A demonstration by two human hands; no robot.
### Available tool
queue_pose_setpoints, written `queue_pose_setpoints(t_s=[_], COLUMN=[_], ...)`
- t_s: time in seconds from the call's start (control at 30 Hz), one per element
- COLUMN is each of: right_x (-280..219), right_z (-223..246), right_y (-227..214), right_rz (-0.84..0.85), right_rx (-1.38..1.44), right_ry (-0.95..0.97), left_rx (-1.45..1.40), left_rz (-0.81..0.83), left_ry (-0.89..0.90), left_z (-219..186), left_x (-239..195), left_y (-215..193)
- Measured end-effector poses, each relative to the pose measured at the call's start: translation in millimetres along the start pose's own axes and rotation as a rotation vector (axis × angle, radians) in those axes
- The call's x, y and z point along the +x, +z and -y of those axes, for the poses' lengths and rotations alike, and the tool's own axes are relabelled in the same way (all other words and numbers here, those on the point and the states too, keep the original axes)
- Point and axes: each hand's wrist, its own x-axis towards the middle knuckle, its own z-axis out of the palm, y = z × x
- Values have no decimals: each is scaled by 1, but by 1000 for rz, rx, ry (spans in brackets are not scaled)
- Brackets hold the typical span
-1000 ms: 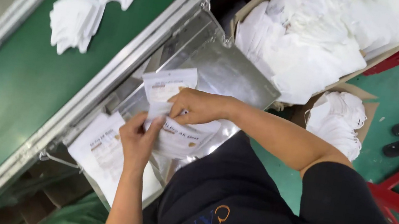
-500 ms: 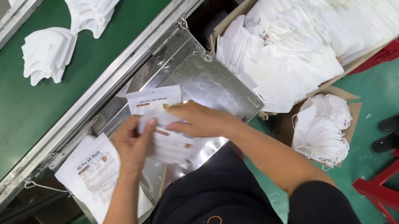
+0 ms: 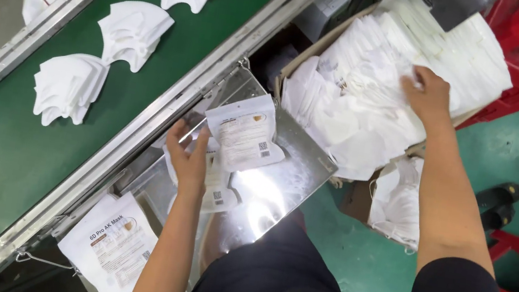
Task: Picking up white face masks from a conveyor belt, stacking them, and placing them into individual plastic pouches.
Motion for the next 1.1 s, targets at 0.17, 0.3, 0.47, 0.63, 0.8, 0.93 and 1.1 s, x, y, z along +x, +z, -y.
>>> queue_pose_setpoints(t_s=[0.17,0.3,0.47,0.63,0.8,0.93,1.1], right_x=[16,-67,-188,-208,-181,-190,-198], right_z=[-70,63,269,307,326,356,381], right_y=[0,-44,4,25,28,31,25], right_rz=[-231,-377,-20,289,463,569,430], right_rx=[-30,-330,-23,283,840,646,377], right_ry=[-73,-333,-820,-929,-534,-388,-691], left_rx=[96,44,-712,-214,-521,-475,-350], left_rz=[-63,-32,813,613,550,463,357], left_ry=[81,-31,-573,-337,-234,-185,-260], left_z=[-3,-15,-59,-28,-22,-22,-26], left_x=[-17,-29,-45,-36,-47,-51,-46], left_y=[-53,-53,-18,-49,-70,-49,-56])
